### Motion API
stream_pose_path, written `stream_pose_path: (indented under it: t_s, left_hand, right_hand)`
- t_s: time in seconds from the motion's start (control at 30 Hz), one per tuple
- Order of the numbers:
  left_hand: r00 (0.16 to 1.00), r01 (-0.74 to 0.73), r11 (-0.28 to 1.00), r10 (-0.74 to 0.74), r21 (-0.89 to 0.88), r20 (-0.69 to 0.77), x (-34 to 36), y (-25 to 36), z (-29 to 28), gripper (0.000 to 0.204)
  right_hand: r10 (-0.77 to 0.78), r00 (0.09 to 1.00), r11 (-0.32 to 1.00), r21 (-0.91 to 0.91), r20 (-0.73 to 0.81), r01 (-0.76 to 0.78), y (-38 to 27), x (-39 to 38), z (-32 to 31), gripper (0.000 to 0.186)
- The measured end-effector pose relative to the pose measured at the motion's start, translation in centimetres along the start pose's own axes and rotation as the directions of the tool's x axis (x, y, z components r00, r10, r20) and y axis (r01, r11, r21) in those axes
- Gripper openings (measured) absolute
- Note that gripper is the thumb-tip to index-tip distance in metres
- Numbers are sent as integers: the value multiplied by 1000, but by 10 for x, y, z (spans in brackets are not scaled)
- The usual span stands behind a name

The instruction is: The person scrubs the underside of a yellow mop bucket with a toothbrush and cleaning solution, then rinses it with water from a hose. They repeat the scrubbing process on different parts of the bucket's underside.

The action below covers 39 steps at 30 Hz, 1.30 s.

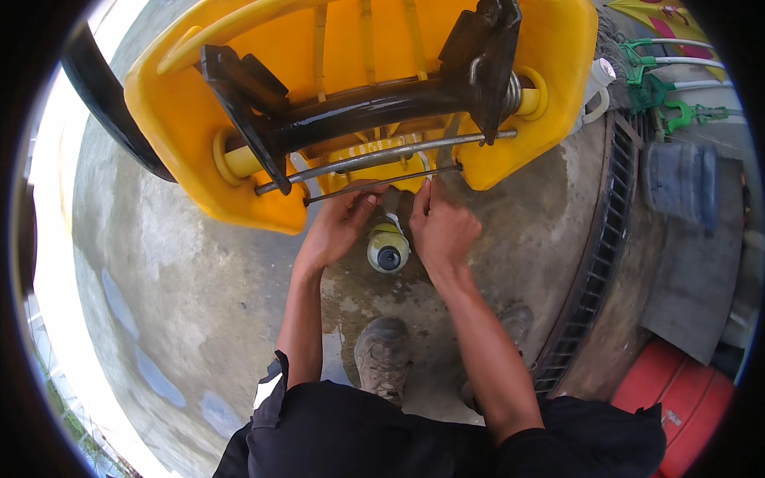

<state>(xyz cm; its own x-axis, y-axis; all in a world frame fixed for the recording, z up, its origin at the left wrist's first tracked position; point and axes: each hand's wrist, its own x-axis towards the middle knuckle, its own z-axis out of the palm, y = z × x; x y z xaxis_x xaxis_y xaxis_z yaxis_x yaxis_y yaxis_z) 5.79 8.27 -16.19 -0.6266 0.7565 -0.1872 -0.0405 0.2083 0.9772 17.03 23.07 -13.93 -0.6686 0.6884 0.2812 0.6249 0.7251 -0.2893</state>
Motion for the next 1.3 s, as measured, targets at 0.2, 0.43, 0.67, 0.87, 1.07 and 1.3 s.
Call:
stream_pose_path:
  t_s: [0.2, 0.43, 0.67, 0.87, 1.07, 1.3]
  left_hand:
    - [989, 141, 986, -136, -92, 54, 3, -1, 6, 30]
    - [987, 147, 981, -137, -128, 89, 7, 0, 11, 32]
    - [976, 187, 948, -149, -259, 160, 19, -5, 16, 34]
    - [952, 260, 901, -180, -347, 246, 36, -1, 24, 39]
    - [947, 253, 922, -172, -295, 272, 56, -7, 25, 37]
    - [957, 194, 948, -127, -252, 262, 75, -25, 35, 36]
  right_hand:
    - [5, 998, 1000, -9, -69, -5, -1, -2, 9, 16]
    - [-32, 999, 999, -36, -44, 31, -4, 2, 10, 15]
    - [63, 998, 996, -62, 6, -62, -2, -1, 4, 18]
    - [110, 994, 994, -4, -2, -110, -9, 6, 4, 24]
    - [174, 964, 980, 57, 203, -189, -20, 8, -7, 30]
    - [52, 920, 928, 320, 389, -188, 27, 2, 11, 26]
